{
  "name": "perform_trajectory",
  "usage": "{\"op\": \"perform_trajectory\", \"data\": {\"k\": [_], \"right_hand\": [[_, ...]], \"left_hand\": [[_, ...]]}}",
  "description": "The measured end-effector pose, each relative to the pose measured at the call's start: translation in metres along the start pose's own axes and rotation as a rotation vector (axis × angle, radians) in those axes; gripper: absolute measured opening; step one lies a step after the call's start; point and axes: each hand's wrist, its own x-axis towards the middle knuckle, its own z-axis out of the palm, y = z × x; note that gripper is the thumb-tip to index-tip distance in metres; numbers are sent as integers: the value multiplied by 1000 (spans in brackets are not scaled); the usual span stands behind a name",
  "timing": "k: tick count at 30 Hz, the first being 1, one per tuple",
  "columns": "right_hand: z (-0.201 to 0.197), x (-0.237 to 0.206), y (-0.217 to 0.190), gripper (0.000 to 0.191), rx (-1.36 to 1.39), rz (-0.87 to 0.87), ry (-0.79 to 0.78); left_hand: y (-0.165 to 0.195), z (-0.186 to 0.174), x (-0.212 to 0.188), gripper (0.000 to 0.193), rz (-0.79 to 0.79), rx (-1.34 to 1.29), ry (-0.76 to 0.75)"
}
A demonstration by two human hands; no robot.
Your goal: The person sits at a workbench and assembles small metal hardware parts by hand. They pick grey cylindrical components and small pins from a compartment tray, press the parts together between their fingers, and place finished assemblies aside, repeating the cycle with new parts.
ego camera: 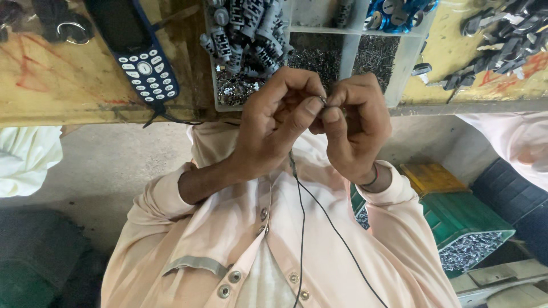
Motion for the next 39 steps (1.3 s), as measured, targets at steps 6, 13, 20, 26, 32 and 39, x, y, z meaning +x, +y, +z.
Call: {"op": "perform_trajectory", "data": {"k": [6,13,20,26,32,39], "right_hand": [[0,0,0,18,51,37,9],[0,-4,6,16,-6,5,18],[-13,18,15,16,-436,-480,-19],[-35,52,-23,25,-148,-211,-351],[-27,139,-60,28,-1371,-744,-317],[-24,142,-79,22,-679,-179,-435]], "left_hand": [[-1,-1,1,25,7,19,-12],[0,-2,-1,25,13,24,-6],[17,-11,6,20,57,342,-51],[26,-22,10,24,-189,180,-197],[16,-22,12,20,-250,26,-125],[14,-20,15,16,-153,-143,-146]]}}
